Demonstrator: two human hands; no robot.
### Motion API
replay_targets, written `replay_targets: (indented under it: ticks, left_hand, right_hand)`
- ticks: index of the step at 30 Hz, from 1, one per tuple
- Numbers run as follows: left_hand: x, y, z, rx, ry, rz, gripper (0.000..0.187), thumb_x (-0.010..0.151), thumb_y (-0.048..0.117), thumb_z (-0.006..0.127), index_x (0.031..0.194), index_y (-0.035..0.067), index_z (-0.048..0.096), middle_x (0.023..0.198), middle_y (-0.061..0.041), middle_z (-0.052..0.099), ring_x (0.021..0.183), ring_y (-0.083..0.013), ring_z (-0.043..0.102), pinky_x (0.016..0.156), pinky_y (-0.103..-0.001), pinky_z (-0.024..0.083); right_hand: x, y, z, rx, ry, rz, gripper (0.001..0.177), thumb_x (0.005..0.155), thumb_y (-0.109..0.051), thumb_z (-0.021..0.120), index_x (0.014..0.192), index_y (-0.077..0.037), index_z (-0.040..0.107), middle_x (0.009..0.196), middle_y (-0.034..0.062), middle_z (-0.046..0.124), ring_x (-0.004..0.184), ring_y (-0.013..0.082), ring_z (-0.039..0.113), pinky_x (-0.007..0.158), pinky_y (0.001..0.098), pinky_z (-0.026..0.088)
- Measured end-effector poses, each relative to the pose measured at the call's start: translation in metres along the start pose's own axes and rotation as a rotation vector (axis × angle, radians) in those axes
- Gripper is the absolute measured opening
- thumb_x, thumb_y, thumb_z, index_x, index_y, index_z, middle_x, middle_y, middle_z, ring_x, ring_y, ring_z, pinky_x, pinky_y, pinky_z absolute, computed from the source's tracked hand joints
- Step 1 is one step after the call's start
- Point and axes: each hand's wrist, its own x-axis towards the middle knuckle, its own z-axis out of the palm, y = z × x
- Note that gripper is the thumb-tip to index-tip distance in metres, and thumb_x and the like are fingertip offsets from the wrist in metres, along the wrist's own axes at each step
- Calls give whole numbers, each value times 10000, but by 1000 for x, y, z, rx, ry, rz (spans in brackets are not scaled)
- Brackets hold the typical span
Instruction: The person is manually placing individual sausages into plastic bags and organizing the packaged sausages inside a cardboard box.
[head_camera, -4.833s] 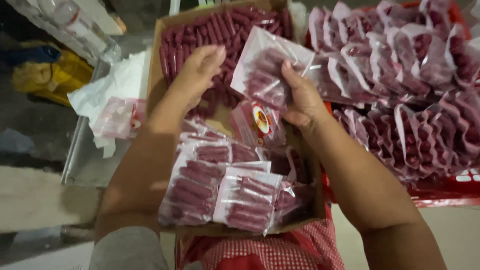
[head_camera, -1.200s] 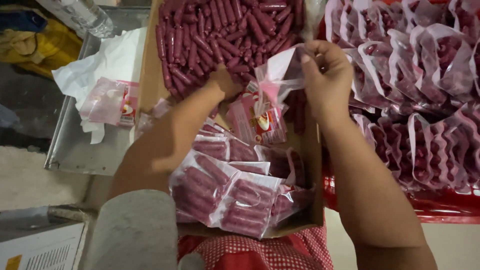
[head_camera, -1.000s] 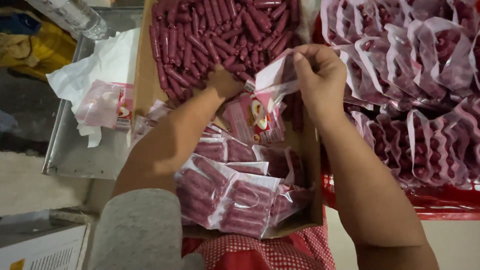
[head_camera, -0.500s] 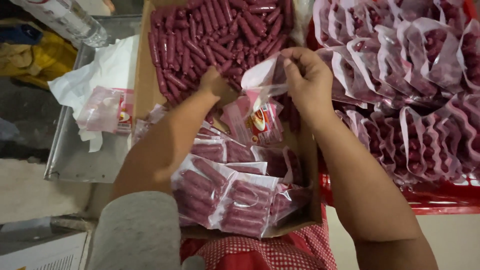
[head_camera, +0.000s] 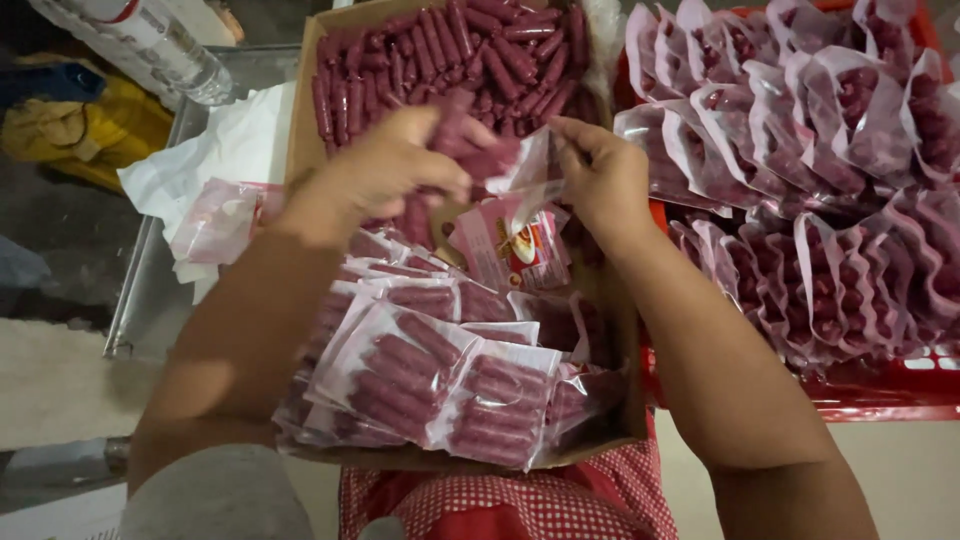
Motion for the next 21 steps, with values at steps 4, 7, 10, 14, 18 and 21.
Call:
replay_targets:
  ticks: [4,7,10,14,18,21]
  left_hand:
    - [15,-26,22,-52,-48,93,353,670,-85,699,1007,2,635,720,-146,662,553,-246,714,373,-258,434]
    - [33,-38,33,-100,-13,15,525,759,-21,723,1261,53,589,838,-159,689,596,-257,760,394,-257,508]
    - [30,-36,32,-95,-14,-17,812,784,-3,763,1513,54,409,953,-168,643,643,-273,780,399,-257,539]
    - [38,-43,31,-17,-5,10,740,771,38,765,1457,1,489,1002,-158,681,722,-221,792,429,-226,542]
    - [33,-40,31,-11,-8,26,696,749,34,779,1402,-36,548,933,-156,697,691,-198,772,426,-207,502]
    - [37,-45,26,8,10,70,671,758,43,775,1386,-53,561,894,-156,696,675,-186,761,424,-193,503]
  right_hand:
    - [-1,0,7,25,9,30,209,1004,-129,678,1189,-111,773,1114,128,768,1082,310,719,891,420,572]
    - [-8,-6,14,103,-16,99,208,1017,-148,653,1179,-139,783,1075,107,777,1040,236,731,878,386,581]
    - [-4,-1,14,140,-12,157,207,1027,-175,639,1162,-146,792,986,112,780,889,162,713,762,336,593]
    - [-7,-14,12,213,6,237,224,1033,-180,602,1152,-152,790,869,66,764,698,106,636,572,286,578]
    - [-6,-13,11,330,-1,304,231,1017,-149,586,1125,-78,777,777,88,729,550,116,625,424,248,529]
    - [-10,-28,3,303,9,261,238,1020,-144,583,1131,-86,786,821,67,735,707,103,620,587,248,545]
